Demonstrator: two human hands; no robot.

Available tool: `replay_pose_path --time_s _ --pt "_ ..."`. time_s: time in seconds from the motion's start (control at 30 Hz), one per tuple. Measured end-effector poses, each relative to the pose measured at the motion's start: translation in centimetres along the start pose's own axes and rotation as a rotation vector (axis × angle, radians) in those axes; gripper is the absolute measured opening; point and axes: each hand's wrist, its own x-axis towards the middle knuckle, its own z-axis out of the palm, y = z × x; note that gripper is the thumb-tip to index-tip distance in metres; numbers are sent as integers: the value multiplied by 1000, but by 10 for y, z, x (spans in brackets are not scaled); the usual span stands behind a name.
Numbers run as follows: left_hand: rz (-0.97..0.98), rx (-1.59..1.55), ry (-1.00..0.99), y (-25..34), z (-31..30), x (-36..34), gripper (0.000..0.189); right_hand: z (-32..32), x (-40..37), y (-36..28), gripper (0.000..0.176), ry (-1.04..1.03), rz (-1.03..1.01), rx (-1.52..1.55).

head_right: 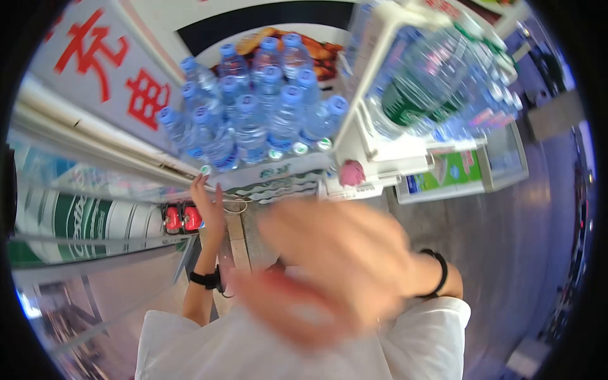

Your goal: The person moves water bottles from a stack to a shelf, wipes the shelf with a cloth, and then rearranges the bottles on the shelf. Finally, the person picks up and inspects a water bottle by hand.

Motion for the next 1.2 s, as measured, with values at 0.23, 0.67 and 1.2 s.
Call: replay_pose_path --time_s 0.23,0.67,1.2 --pt "82 -12 -68 42 4 -32 23 -138 -44 -56 70 -196 -31 -200" --pt "191 18 -136 184 76 -139 19 -315 -205 -39 23 33 330 -416" --pt "283 31 -345 201 219 -167 37 -188 -495 271 47 -424 510 -276"
